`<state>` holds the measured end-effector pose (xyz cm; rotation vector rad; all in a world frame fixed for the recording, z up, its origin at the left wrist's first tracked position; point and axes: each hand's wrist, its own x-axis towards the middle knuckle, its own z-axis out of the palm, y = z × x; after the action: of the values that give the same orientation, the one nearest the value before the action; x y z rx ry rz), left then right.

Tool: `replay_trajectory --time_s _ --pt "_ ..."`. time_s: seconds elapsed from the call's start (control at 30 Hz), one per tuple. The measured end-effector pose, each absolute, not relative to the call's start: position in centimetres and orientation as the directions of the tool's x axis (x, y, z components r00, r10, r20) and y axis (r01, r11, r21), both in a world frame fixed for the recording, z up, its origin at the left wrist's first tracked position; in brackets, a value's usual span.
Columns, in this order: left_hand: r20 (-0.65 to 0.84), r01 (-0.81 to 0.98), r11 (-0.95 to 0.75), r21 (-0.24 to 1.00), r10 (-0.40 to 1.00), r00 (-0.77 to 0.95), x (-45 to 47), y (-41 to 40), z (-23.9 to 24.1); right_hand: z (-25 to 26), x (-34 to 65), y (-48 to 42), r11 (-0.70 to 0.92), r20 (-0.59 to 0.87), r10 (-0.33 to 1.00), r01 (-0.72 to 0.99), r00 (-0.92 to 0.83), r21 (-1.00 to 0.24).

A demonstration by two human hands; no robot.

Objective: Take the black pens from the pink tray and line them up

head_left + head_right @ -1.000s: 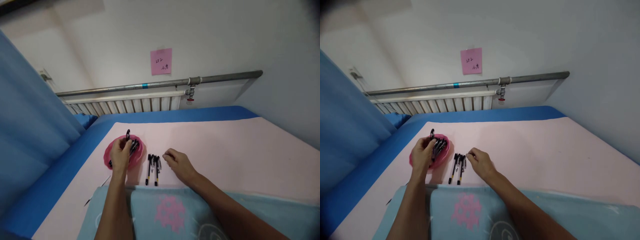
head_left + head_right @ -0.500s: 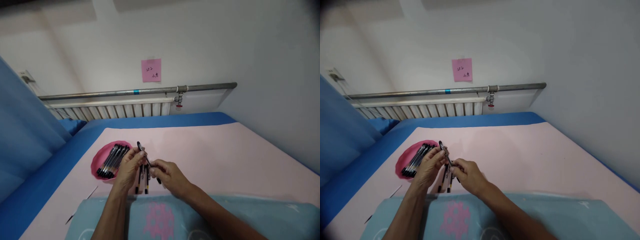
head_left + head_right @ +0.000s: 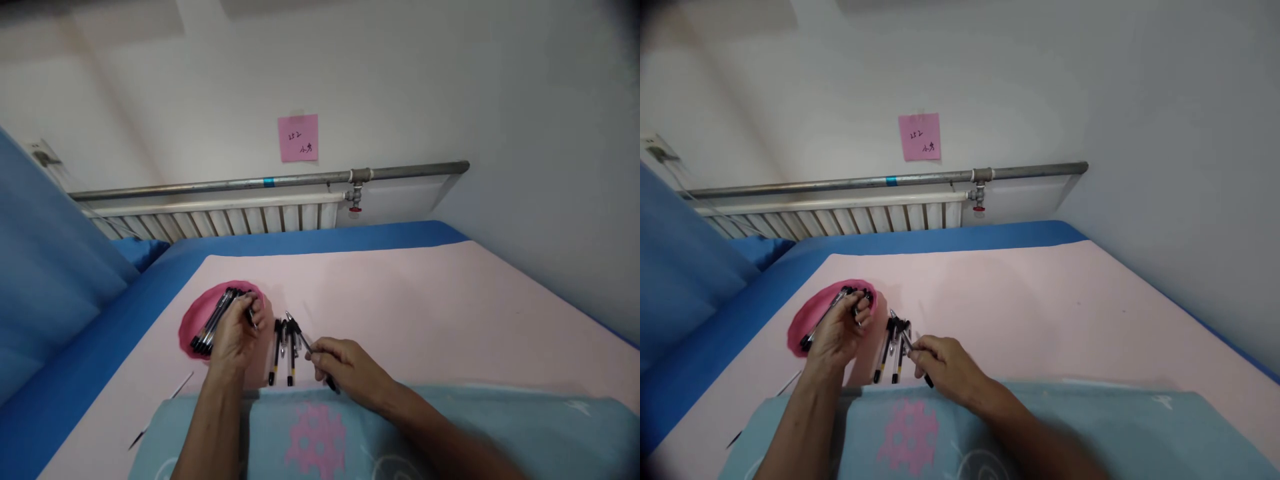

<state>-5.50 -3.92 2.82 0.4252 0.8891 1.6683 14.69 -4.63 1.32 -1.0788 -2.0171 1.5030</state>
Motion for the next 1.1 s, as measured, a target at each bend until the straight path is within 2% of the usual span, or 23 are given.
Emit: replay_trajectory --time_s 0.1,0.23,0.4,0.7,0.87,1.0,1.1 --pt "-0.196 -0.586 0.069 0.807 0.968 -0.156 -4.4 -4.2 2.5 1.1 14.7 -4.4 0.118 -0.116 0.776 0.324 -0.62 -0.939" --pt "-0.219 -0.457 0.161 0.875 0.973 -0.075 -3.4 -4.4 1.9 1.0 14.7 -4.3 0.111 -0.105 0.785 0.306 -0.611 -0.946" --pt "-0.201 -0.316 0.197 0.928 0.979 0.019 -2.7 -4.6 1.7 1.0 14.6 -4.2 0.076 -0.111 0.805 0.287 -0.582 -0.955" --pt "-0.222 -0.21 0.249 0.946 0.965 0.142 -0.7 -4.7 0.8 0.3 14.6 -4.1 0.09 -0.071 0.814 0.245 -0.577 -0.965" --pt "-0.18 -0.218 0.176 0.96 0.984 0.001 -0.5 -4.3 0.1 0.1 15.1 -3.4 0.144 -0.025 0.847 0.275 -0.531 -0.951" --pt "-0.105 -0.317 0.05 0.947 0.982 -0.157 -0.8 -4.2 1.1 0.9 16.6 -2.4 0.185 0.077 0.935 0.292 -0.346 -0.938" --pt "0.05 -0.232 -0.134 0.964 0.941 -0.336 -1.2 -4.5 2.0 1.8 18.2 -2.0 0.204 0.16 0.972 0.269 -0.174 -0.941"
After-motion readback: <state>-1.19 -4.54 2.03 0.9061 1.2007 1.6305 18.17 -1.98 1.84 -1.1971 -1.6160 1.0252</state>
